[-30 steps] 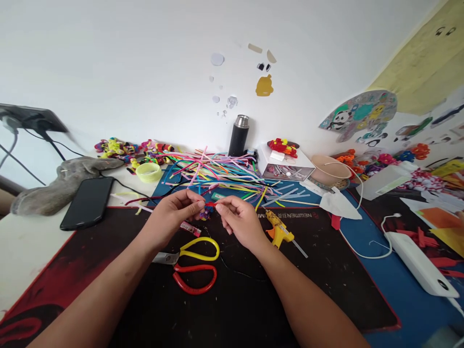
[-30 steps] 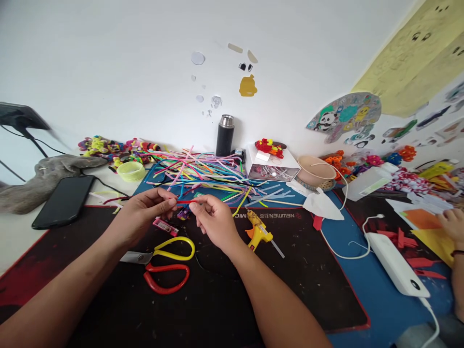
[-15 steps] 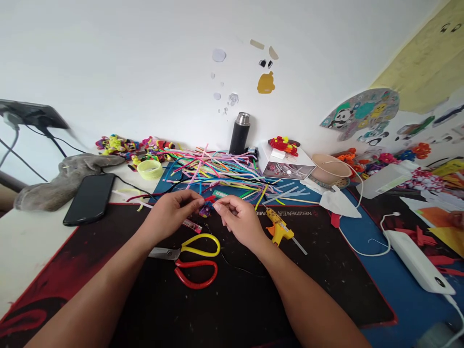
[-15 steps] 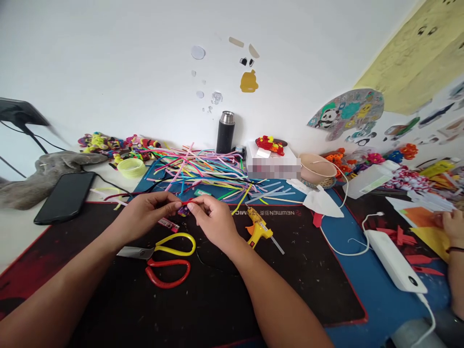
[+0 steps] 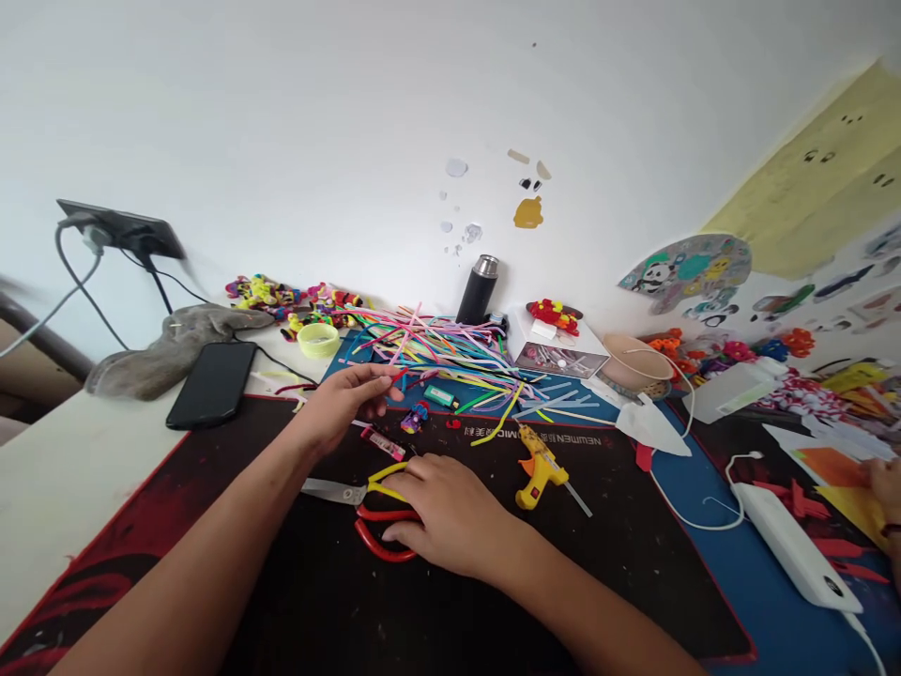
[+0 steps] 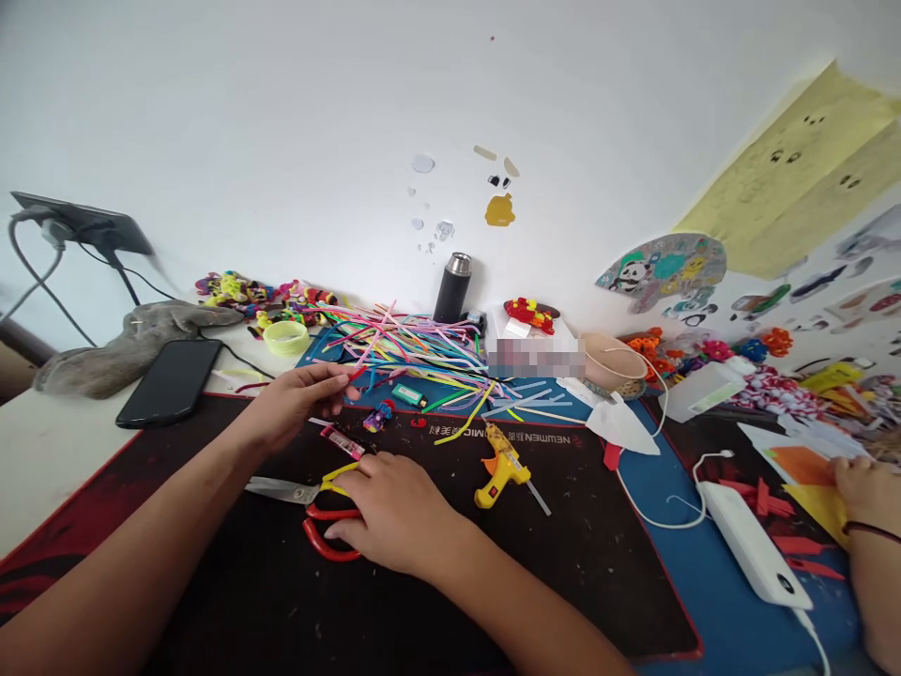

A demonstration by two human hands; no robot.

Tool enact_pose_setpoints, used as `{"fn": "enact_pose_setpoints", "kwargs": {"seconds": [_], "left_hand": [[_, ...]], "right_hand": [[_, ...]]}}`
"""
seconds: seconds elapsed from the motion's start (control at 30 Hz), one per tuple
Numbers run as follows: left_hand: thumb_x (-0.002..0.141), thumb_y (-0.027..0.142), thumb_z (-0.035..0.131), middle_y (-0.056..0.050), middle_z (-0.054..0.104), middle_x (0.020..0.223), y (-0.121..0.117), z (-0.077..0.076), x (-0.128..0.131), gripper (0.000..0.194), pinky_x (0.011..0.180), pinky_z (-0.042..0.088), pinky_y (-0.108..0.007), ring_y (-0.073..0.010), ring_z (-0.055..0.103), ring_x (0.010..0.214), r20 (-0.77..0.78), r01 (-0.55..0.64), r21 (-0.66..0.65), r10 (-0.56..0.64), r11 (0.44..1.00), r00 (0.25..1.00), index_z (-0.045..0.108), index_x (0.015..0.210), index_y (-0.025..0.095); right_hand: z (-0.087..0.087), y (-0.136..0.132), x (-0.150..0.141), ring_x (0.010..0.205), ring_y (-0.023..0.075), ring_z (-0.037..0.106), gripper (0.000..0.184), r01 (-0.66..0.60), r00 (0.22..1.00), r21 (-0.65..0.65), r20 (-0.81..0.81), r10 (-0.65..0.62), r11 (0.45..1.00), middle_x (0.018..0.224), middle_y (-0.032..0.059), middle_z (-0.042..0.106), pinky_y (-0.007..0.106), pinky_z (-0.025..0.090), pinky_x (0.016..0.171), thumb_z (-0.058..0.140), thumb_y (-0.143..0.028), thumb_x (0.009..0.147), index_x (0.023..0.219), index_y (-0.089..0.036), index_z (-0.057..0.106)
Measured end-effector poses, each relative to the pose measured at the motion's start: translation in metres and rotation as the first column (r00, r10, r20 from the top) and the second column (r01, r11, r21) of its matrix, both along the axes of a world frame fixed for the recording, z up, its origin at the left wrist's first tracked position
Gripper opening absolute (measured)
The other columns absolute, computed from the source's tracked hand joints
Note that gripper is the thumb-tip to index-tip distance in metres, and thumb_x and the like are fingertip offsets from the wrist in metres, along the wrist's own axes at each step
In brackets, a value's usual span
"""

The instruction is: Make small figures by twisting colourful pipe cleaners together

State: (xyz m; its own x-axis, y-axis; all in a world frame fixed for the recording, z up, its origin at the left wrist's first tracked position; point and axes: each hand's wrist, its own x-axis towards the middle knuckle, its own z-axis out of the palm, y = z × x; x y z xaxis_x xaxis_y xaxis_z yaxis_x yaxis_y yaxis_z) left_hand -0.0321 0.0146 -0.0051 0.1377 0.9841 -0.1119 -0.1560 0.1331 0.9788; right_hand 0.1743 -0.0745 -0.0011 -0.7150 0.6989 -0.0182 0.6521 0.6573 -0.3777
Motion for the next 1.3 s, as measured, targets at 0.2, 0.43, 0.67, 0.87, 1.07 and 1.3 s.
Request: {"fn": "enact_pose_setpoints", "kwargs": {"seconds": [0.2,0.43,0.67,0.87,1.07,1.3], "left_hand": [[0.065,0.032,0.091,-0.002,0.076,0.073,0.000,0.002,-0.002,0.036,0.052,0.042,-0.022,-0.0132,0.060,0.056,0.162,0.009,-0.056,0.000,0.998,0.987,0.066,0.089,0.020],[0.071,0.022,0.088,-0.009,0.081,0.085,0.003,0.003,-0.006,0.024,0.054,0.045,-0.024,-0.0149,0.066,0.062,0.283,0.039,-0.096,-0.011,0.995,0.959,0.077,0.092,0.015],[0.078,0.036,0.090,-0.013,0.083,0.093,0.005,0.003,-0.009,0.029,0.057,0.048,-0.026,-0.0174,0.069,0.067,0.402,0.040,-0.086,-0.002,0.996,0.916,0.080,0.095,0.014],[0.073,0.032,0.096,-0.011,0.082,0.092,0.006,0.000,-0.011,0.033,0.055,0.045,-0.024,-0.0140,0.066,0.064,0.409,0.050,-0.010,-0.042,0.999,0.911,0.080,0.096,0.014],[0.071,0.025,0.096,-0.007,0.080,0.086,0.009,0.001,-0.018,0.032,0.056,0.046,-0.021,-0.0115,0.064,0.063,0.487,-0.027,0.033,0.007,0.999,0.873,0.077,0.095,0.015],[0.067,0.027,0.099,-0.007,0.080,0.083,0.006,0.006,-0.012,0.036,0.053,0.044,-0.021,-0.0107,0.060,0.059,0.473,-0.039,0.016,0.027,0.999,0.881,0.078,0.093,0.016]], "right_hand": [[-0.007,-0.003,-0.005,0.111,0.0292,0.069,0.036,-0.015,0.994,0.087,0.108,0.006,0.996,0.120,0.0113,0.074,0.042,0.052,0.099,0.074,-0.032,0.099,0.132,-0.018,0.070],[0.000,-0.005,-0.017,0.101,0.0278,0.074,0.036,-0.011,0.990,-0.004,0.139,0.012,1.000,0.115,0.0109,0.077,0.036,0.056,0.086,0.065,-0.029,0.096,0.130,-0.020,0.071],[0.004,-0.009,-0.017,0.069,0.0134,0.065,0.036,0.115,0.968,-0.434,-0.153,-0.199,0.893,0.089,-0.0026,0.075,0.024,0.047,0.064,0.076,-0.026,0.085,0.121,-0.026,0.074],[-0.014,-0.012,-0.009,0.042,0.0072,0.051,0.061,-0.011,0.811,-0.896,-0.267,-0.520,0.443,0.071,-0.0091,0.064,0.020,0.039,0.042,0.096,-0.053,0.068,0.110,-0.022,0.064],[-0.012,-0.021,0.011,0.036,0.0059,0.047,0.066,-0.158,0.587,-0.889,-0.434,-0.683,0.429,0.069,-0.0039,0.070,0.019,0.032,0.039,0.092,-0.065,0.072,0.106,-0.020,0.057],[-0.015,-0.013,0.035,0.035,0.0036,0.034,0.073,-0.270,0.324,-0.777,-0.630,-0.706,0.569,0.076,0.0004,0.066,0.022,0.022,0.039,0.071,-0.081,0.086,0.123,-0.019,0.065]]}}
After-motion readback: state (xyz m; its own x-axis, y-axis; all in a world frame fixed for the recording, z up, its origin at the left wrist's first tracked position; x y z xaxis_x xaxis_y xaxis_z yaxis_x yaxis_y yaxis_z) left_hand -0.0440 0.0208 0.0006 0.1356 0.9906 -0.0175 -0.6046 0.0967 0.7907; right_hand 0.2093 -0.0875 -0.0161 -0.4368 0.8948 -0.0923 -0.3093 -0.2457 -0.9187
